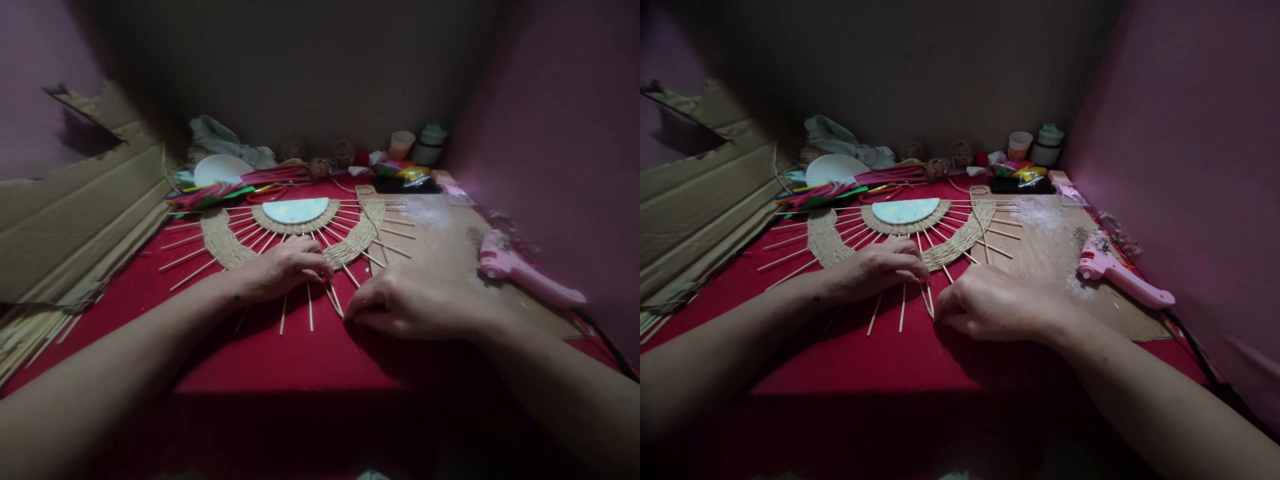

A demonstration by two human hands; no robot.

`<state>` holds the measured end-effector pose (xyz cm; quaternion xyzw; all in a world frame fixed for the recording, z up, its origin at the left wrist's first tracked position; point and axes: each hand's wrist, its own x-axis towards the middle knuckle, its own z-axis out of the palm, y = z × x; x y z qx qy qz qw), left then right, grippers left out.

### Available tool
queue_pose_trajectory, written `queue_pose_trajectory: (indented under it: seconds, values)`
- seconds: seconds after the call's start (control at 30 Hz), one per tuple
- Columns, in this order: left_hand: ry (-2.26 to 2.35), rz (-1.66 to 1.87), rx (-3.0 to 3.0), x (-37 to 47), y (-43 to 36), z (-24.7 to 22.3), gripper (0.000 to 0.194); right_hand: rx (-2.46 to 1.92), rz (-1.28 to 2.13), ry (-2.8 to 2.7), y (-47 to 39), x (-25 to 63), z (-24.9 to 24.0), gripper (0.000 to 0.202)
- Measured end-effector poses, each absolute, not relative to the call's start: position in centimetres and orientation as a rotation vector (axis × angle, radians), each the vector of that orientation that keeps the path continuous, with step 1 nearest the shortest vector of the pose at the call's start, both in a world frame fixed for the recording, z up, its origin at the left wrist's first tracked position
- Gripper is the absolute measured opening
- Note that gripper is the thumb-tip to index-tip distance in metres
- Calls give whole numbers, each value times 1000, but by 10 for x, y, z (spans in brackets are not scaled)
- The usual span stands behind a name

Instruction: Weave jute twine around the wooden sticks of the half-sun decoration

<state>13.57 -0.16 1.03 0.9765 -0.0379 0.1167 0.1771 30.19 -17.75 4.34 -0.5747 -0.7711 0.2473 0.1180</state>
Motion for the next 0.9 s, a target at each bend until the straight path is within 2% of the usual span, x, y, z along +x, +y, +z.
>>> queue_pose_trajectory:
  seconds: [0.1,0.2,0.5,0.9]
  values:
    - [-164,331,2800,136,-3,10,25,-1630,508,-2354,-185,293,36,19]
    - [-171,322,2822,136,-7,11,30,-1593,274,-2499,-191,285,31,23]
    - [-141,312,2806,137,-6,11,27,-1555,-294,-2591,-200,291,15,22]
    - [-166,313,2810,140,-5,9,22,-1496,-400,-2551,-209,289,11,22]
